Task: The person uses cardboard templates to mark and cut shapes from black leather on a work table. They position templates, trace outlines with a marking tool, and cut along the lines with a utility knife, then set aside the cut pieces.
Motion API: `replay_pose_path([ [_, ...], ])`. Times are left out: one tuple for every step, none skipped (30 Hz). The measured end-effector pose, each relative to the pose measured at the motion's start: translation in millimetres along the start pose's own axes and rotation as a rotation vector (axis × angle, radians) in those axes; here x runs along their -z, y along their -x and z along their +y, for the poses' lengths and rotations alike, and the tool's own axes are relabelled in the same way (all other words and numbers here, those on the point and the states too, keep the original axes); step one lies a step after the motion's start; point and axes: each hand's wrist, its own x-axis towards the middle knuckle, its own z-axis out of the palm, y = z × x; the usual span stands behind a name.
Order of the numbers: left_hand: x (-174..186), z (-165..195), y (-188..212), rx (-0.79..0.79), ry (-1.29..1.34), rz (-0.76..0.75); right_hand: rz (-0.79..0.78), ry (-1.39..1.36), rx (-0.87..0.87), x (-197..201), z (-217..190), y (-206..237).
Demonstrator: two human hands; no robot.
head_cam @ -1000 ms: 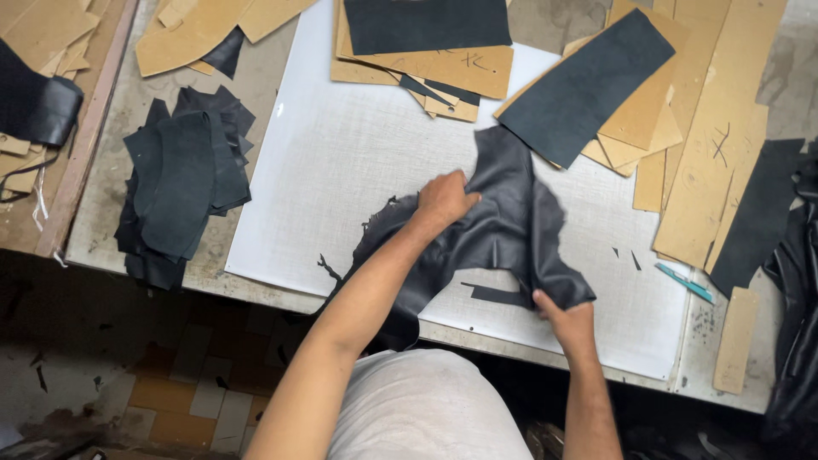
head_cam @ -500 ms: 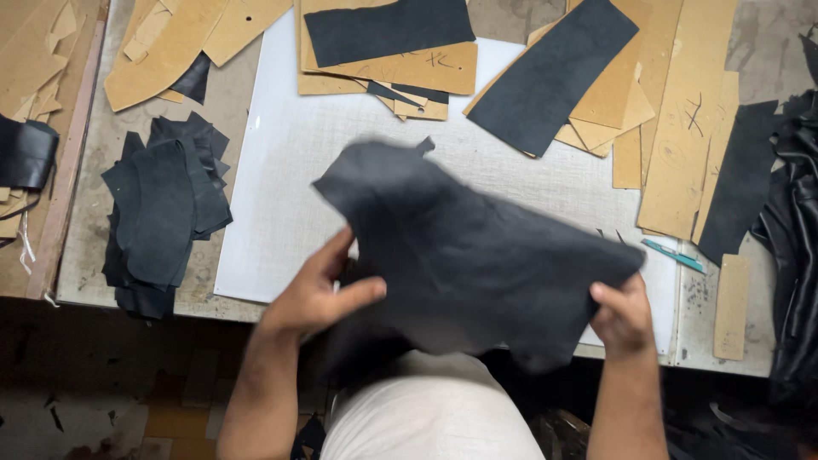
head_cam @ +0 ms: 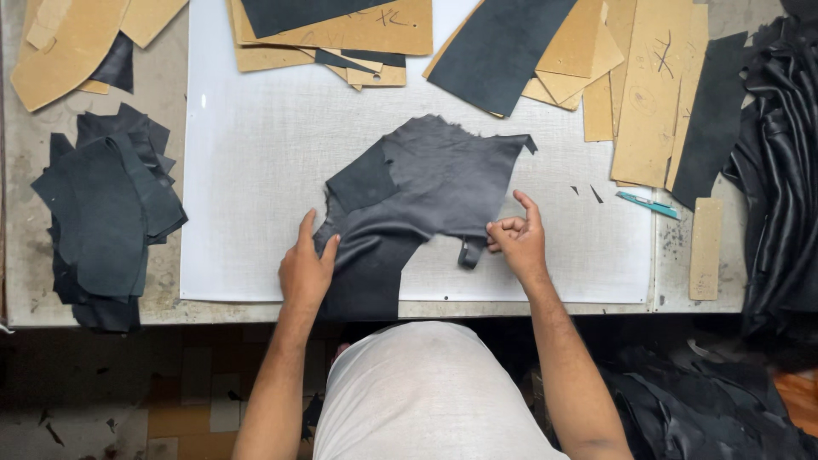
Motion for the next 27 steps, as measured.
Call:
replay_pose_path([
  [6, -1, 6, 0.037, -0.068, -0.025, 0.003, -0.014, -0.006, 1, 2, 3],
  [10, -1, 12, 0.077, -0.139, -0.052, 0.003, -0.029, -0.016, 2, 5, 7],
  [11, 0, 18, -0.074, -0.230, 0.098, 0.000, -0.042, -0.026, 1, 9, 9],
  [9, 3, 23, -0.225, -0.316, 0.252, 0.014, -0.053, 0.007, 0, 13, 11],
  [5, 5, 26, -0.375, -0.402, 0.405, 0.025, -0.064, 0.039, -2, 17, 12],
  [-4, 9, 26, -0.471, -0.372, 0.214, 0.036, -0.076, 0.072, -4, 20, 13],
  [-14, 15, 23, -0.568, -0.338, 0.023, 0.047, -0.075, 0.105, -8, 22, 14],
  [-27, 21, 20, -0.831, -0.232, 0.006, 0.059, -0.074, 0.135, -12, 23, 16],
  [-41, 29, 14, -1.093, -0.117, -0.010, 0.071, -0.073, 0.167, -15, 23, 19],
  [-56, 40, 1, -1.185, -0.151, -0.080, 0.050, -0.102, 0.153, -19, 20, 22],
  [-65, 48, -14, -1.276, -0.184, -0.152, 0.030, -0.131, 0.137, -22, 18, 28],
  [-66, 49, -29, -1.186, -0.173, -0.086, 0.014, -0.158, 0.122, -24, 14, 35],
  [-66, 51, -46, -1.099, -0.162, -0.021, -0.025, -0.128, 0.086, -25, 10, 42],
  [-65, 55, -63, -0.935, -0.164, 0.025, -0.060, -0.101, 0.048, -26, 7, 50],
  [-66, 60, -74, -0.770, -0.165, 0.065, -0.094, -0.075, 0.006, -27, 6, 59],
  [-69, 66, -79, -0.661, -0.269, 0.154, -0.091, -0.119, -0.061, -26, 5, 66],
  [-74, 74, -81, -0.549, -0.370, 0.245, -0.090, -0.162, -0.124, -25, 5, 71],
  [-80, 84, -79, -0.435, -0.470, 0.334, -0.086, -0.205, -0.188, -23, 7, 76],
  [-89, 95, -72, -0.402, -0.506, 0.247, -0.069, -0.213, -0.115, -19, 9, 82],
  [-100, 109, -65, -0.366, -0.541, 0.165, -0.056, -0.219, -0.037, -15, 12, 87],
  [-115, 123, -51, -0.437, -0.589, 0.060, -0.044, -0.228, 0.040, -9, 15, 88],
  [-131, 138, -36, -0.507, -0.640, -0.052, -0.026, -0.179, 0.112, -3, 17, 90],
  [-147, 155, -24, -0.627, -0.617, -0.171, -0.007, -0.130, 0.179, 4, 19, 92],
  [-162, 170, -13, -0.744, -0.589, -0.292, 0.010, -0.079, 0.246, 8, 21, 94],
  [-175, 180, -2, -0.903, -0.617, -0.197, 0.040, -0.114, 0.256, 11, 21, 93],
  [-184, 187, 4, -1.057, -0.637, -0.091, 0.066, -0.144, 0.270, 13, 20, 90],
  [-189, 190, 5, -1.113, -0.552, -0.086, 0.086, -0.173, 0.292, 14, 18, 85],
])
